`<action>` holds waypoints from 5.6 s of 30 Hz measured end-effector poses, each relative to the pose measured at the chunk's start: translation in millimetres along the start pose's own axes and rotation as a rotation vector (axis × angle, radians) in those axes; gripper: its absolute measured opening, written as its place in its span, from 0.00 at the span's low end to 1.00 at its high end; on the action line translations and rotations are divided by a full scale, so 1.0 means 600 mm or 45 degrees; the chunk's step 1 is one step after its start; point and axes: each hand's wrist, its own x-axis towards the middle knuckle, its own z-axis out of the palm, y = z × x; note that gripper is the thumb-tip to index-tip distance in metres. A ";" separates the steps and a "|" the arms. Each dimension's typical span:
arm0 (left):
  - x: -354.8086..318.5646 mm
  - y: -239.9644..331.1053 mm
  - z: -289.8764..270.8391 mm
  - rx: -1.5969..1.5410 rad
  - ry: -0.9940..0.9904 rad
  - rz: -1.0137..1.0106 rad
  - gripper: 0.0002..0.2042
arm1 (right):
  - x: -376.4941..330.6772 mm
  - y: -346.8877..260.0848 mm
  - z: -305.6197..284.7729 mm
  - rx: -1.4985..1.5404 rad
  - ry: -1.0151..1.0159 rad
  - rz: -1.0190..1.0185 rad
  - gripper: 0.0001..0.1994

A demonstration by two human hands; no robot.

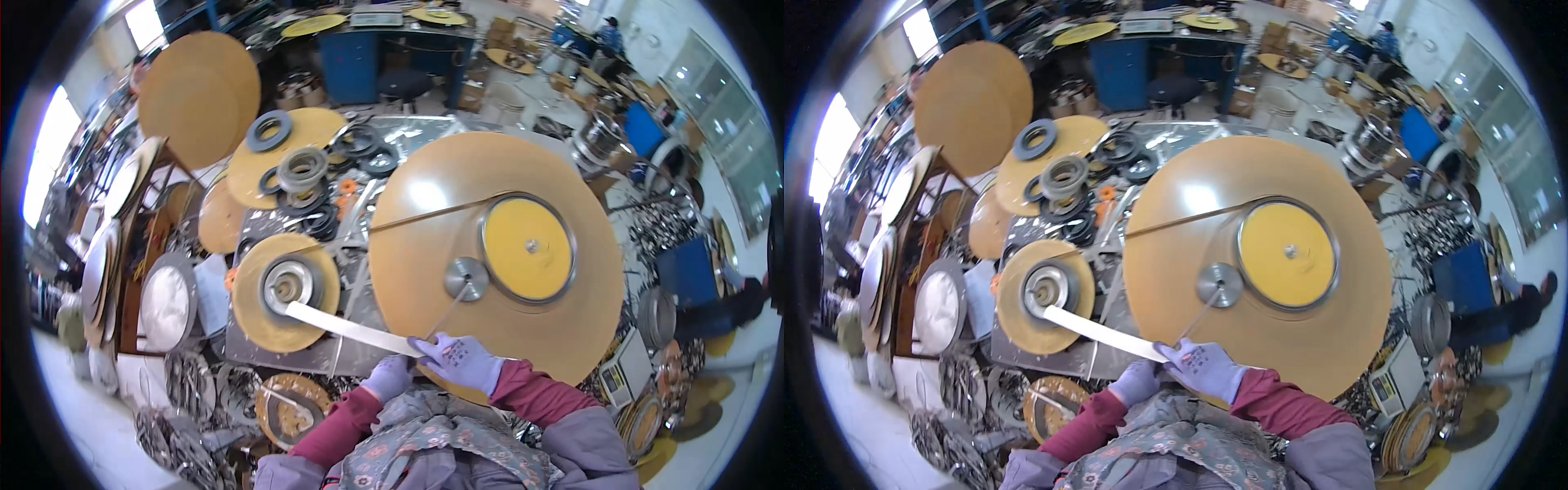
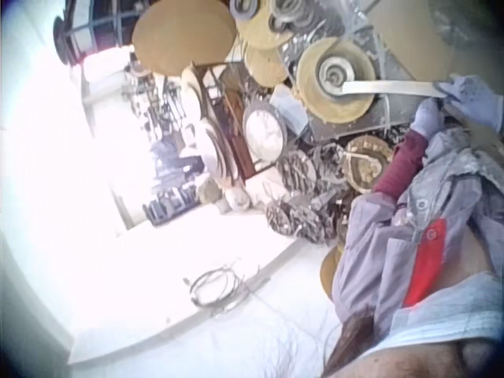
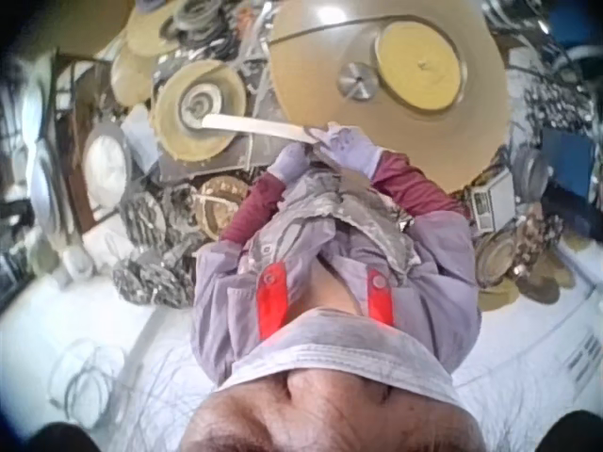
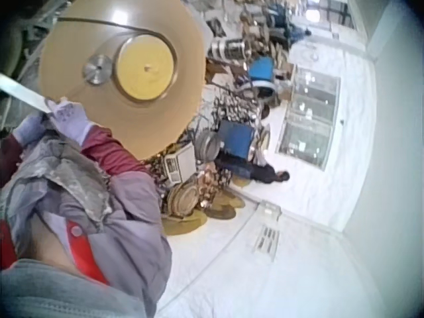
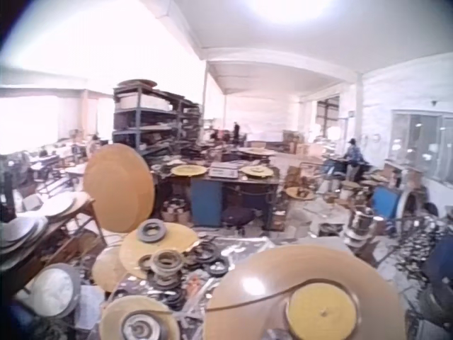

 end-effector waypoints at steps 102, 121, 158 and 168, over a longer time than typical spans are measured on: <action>0.029 0.017 -0.058 0.041 0.007 -0.109 0.14 | -0.111 0.367 -0.002 -0.064 0.555 1.076 0.18; 0.015 0.016 -0.044 0.012 -0.018 -0.121 0.13 | -0.103 0.377 0.010 -0.073 0.594 1.142 0.20; 0.014 0.020 -0.055 0.048 -0.061 -0.125 0.13 | -0.111 0.376 0.020 -0.064 0.562 1.080 0.20; 0.013 0.017 -0.043 0.056 -0.049 -0.117 0.13 | -0.112 0.371 0.016 -0.038 0.561 1.089 0.19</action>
